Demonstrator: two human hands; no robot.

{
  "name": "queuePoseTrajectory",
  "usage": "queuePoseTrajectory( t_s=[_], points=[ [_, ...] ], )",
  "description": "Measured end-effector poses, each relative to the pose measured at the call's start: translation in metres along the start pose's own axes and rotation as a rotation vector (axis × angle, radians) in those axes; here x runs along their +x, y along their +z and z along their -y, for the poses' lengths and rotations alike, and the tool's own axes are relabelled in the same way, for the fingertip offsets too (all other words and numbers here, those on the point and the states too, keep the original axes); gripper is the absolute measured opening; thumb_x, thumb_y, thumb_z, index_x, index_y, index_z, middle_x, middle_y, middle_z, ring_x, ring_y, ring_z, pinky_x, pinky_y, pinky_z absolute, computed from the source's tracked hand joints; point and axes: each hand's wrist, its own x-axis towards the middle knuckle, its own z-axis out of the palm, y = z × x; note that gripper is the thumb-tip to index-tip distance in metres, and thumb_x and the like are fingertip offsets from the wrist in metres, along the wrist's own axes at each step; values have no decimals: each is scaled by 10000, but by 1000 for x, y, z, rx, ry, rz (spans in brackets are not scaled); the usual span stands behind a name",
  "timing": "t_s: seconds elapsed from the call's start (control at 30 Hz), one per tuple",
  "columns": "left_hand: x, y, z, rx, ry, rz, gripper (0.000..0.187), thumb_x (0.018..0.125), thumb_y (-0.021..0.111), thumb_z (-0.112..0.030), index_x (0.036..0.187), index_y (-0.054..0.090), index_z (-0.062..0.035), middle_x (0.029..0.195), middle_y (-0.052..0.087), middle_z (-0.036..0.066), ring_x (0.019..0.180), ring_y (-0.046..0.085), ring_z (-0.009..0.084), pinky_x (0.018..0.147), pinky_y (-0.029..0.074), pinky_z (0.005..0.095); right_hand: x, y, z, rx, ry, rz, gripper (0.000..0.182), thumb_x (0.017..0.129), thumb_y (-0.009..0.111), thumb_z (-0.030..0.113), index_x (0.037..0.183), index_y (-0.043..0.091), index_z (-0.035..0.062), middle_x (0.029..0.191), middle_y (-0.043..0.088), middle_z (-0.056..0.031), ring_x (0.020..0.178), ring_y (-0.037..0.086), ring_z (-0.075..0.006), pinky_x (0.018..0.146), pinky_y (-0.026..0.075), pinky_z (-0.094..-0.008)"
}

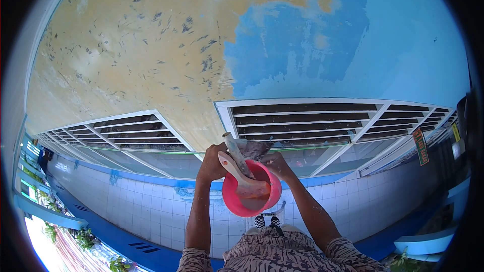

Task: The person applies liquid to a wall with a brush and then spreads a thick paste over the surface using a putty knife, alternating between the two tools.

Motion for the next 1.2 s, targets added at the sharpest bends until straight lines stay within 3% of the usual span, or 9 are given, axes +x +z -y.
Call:
queuePoseTrajectory(
  t_s=[0.17,0.33,0.43,0.53,0.67,0.77,0.93,1.03,1.2],
  points=[
    [4,-4,-13,-64,-33,-6,334,635,803,-155,901,646,-28,797,683,206,730,663,443,660,533,457,-14,5,-41,284,58,98,226,784,845,179,957,792,43,839,760,-75,766,658,-108,708,529,-303],
    [6,-14,-21,-124,-1,-61,315,643,798,-142,892,643,-28,744,675,213,724,670,442,653,543,453,-38,-3,-146,-782,48,87,304,692,783,158,973,775,43,869,757,-178,797,739,-326,805,576,-383],
    [-1,-14,-10,-44,-16,-70,304,647,790,-128,899,649,-32,725,672,207,725,672,439,657,544,462,-62,-6,-145,-520,148,105,277,695,722,124,959,780,65,871,744,-197,827,719,-393,820,577,-427],
    [-2,-10,-6,30,-41,-83,305,650,782,-123,913,655,-36,744,682,209,714,670,436,652,541,472,-61,-17,-116,-848,432,61,306,688,707,111,982,791,92,905,740,-207,837,722,-375,823,580,-417],
    [-3,-8,-17,119,-103,-61,291,655,788,-138,908,684,-37,753,696,195,713,683,419,654,546,450,-59,-31,-111,-863,175,20,306,700,708,113,993,797,112,921,740,-206,820,729,-341,821,587,-396],
    [-4,0,-16,168,-133,-64,261,655,790,-137,880,703,-40,730,694,190,710,687,414,645,550,433,-52,-31,-55,-633,110,-31,258,808,718,72,1059,764,31,915,758,-183,855,754,-280,792,590,-343],
    [2,6,-41,183,-175,-26,283,655,781,-166,904,707,-55,723,681,213,713,673,432,664,545,485,-50,-19,38,459,84,-23,343,934,664,68,1253,659,-58,1077,744,-115,987,711,-204,938,556,-329],
    [0,20,-43,254,-157,15,381,659,780,-206,1012,693,-94,713,683,197,701,674,430,674,533,510,-45,-14,46,305,12,-32,373,948,675,103,1294,644,-34,1144,722,-140,1031,696,-194,964,547,-332],
    [-5,42,-55,316,-147,75,316,692,764,-245,948,660,-91,732,685,203,709,677,429,654,528,519,-47,-15,47,313,121,-4,358,956,665,100,1286,649,-37,1211,697,-144,1071,682,-199,956,552,-325]
  ],
)
